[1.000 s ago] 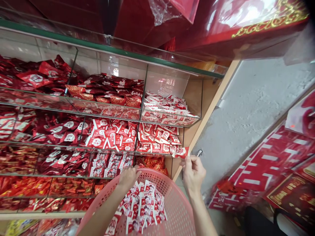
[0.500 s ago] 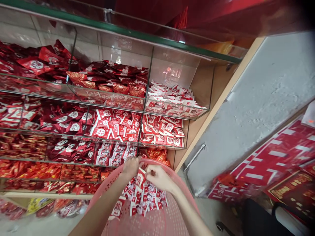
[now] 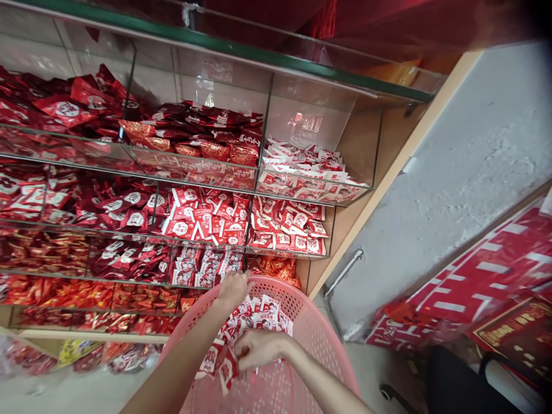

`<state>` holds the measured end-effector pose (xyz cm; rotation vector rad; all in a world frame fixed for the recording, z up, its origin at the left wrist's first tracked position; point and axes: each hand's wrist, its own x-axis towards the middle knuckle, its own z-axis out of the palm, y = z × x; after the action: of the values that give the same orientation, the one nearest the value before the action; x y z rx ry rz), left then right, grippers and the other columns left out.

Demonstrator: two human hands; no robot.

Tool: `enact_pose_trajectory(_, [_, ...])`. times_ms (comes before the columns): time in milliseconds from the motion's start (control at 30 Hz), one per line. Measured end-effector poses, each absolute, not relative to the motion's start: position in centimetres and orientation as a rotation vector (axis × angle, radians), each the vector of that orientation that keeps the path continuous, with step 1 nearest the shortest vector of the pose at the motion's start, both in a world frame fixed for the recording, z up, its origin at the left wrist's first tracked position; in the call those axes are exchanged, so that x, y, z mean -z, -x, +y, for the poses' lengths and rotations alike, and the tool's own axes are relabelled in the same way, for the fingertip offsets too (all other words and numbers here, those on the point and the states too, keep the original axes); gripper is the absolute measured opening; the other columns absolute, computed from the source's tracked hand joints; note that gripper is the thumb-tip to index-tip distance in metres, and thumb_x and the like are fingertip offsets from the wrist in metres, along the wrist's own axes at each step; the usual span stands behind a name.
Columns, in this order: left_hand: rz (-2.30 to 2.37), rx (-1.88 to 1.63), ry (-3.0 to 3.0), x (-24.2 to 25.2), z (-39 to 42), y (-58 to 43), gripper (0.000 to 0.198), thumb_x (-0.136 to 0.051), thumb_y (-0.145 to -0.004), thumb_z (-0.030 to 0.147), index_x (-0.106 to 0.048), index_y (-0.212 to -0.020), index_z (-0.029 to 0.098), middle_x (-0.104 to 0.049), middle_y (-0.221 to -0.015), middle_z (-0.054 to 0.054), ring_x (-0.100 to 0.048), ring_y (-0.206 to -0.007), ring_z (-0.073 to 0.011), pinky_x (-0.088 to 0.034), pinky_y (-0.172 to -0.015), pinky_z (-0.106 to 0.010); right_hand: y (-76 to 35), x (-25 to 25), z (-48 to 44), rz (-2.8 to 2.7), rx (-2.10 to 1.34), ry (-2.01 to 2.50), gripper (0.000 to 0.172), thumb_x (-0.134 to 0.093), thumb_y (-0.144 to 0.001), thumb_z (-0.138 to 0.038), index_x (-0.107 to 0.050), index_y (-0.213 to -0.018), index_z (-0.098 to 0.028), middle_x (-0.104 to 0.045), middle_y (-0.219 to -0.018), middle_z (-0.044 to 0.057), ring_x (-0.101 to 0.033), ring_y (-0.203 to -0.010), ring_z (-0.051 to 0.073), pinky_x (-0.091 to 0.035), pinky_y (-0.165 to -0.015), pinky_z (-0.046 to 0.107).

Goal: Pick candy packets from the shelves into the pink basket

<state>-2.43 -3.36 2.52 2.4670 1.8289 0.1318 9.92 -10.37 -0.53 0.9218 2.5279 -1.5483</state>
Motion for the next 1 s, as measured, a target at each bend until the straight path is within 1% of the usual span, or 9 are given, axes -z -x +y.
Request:
enact_pose_trajectory(100, [1.826,-0.124,-2.471,-2.4,-3.4,2.4,0.036,-0.040,-0.088,0.035,-0.056,-0.113,0.015,-0.068,-0.098,-0.013,-0.062,-0.095,-0.0251,-0.043,-0.087,-0.037,-9.3,1.2,-10.5,2.526,1.369,-0.884,0.010,-0.060,-0.068,-0.017,-0.055,-0.060,-0.017,-0.046,-0.050,-0.011,-0.040,-0.045,0.003,-0.025,-0.042,0.013])
enact_pose_trajectory(200, [1.822,-0.108,-2.478,-2.7,-3.6,2.3,0.036,-0.040,-0.088,0.034,-0.056,-0.113,0.013,-0.067,-0.098,-0.014,-0.062,-0.095,-0.0264,-0.044,-0.087,-0.039,-9.0,1.4,-10.7,2.591,1.194,-1.102,0.007,-0.055,-0.071,-0.017,-0.057,-0.064,-0.018,-0.048,-0.051,-0.009,-0.044,-0.047,0.005,-0.028,-0.046,0.015])
enact_pose_trajectory(300, [1.830,-0.096,-2.480,-2.8,-3.7,2.2,0.036,-0.040,-0.088,0.033,-0.056,-0.113,0.013,-0.067,-0.098,-0.014,-0.062,-0.096,-0.0267,-0.044,-0.086,-0.038,-8.8,0.9,-10.9,2.698,0.893,-1.418,0.013,-0.051,-0.076,-0.019,-0.063,-0.079,-0.019,-0.062,-0.065,-0.003,-0.056,-0.062,0.011,-0.031,-0.054,0.019])
enact_pose_trajectory(400, [1.834,-0.116,-2.475,-2.7,-3.7,2.3,0.034,-0.040,-0.087,0.032,-0.056,-0.112,0.014,-0.067,-0.098,-0.014,-0.062,-0.096,-0.0263,-0.044,-0.085,-0.037,-8.9,-0.3,-10.7,2.772,0.702,-1.625,0.018,-0.052,-0.080,-0.026,-0.064,-0.092,-0.021,-0.068,-0.082,0.003,-0.060,-0.074,0.016,-0.033,-0.060,0.022])
enact_pose_trajectory(567, [1.796,-0.126,-2.468,-2.3,-3.3,2.6,0.034,-0.036,-0.088,0.031,-0.056,-0.111,0.015,-0.067,-0.098,-0.013,-0.062,-0.094,-0.0245,-0.043,-0.085,-0.036,-10.3,-3.8,-9.6,3.058,0.719,-2.088,0.026,-0.041,-0.089,-0.028,-0.062,-0.077,-0.019,-0.064,-0.066,0.000,-0.055,-0.058,0.010,-0.035,-0.059,0.020])
enact_pose_trajectory(700, [1.828,-0.142,-2.449,-2.0,-3.2,2.6,0.034,-0.037,-0.088,0.034,-0.056,-0.109,0.016,-0.067,-0.097,-0.013,-0.061,-0.094,-0.0250,-0.044,-0.082,-0.036,-13.0,-6.9,-8.5,3.191,0.709,-2.810,0.027,-0.048,-0.086,-0.040,-0.056,-0.075,-0.017,-0.054,-0.058,-0.002,-0.048,-0.052,0.010,-0.036,-0.053,0.020])
enact_pose_trajectory(833, [1.842,-0.141,-2.435,-1.7,-3.2,2.6,0.036,-0.036,-0.088,0.034,-0.055,-0.112,0.015,-0.066,-0.099,-0.014,-0.061,-0.097,-0.0257,-0.043,-0.085,-0.037,-16.0,-8.3,-7.5,3.053,0.613,-3.313,0.034,-0.056,-0.082,-0.042,-0.051,-0.102,-0.015,-0.049,-0.059,-0.005,-0.047,-0.052,0.010,-0.038,-0.053,0.021])
enact_pose_trajectory(933, [1.824,-0.132,-2.440,-1.6,-3.2,2.6,0.037,-0.037,-0.088,0.034,-0.054,-0.115,0.015,-0.067,-0.100,-0.014,-0.061,-0.097,-0.0262,-0.042,-0.086,-0.038,-17.2,-8.0,-6.9,3.077,0.514,-3.205,0.049,-0.056,-0.083,-0.042,-0.045,-0.122,-0.015,-0.054,-0.068,-0.003,-0.050,-0.057,0.012,-0.041,-0.057,0.023])
enact_pose_trajectory(1000, [1.818,-0.131,-2.449,-1.7,-3.1,2.6,0.037,-0.038,-0.087,0.035,-0.055,-0.114,0.015,-0.067,-0.099,-0.014,-0.061,-0.096,-0.0267,-0.043,-0.085,-0.038,-17.6,-7.5,-6.7,3.106,0.420,-3.091,0.048,-0.053,-0.085,-0.041,-0.046,-0.125,-0.016,-0.057,-0.078,0.001,-0.051,-0.062,0.012,-0.043,-0.062,0.025])
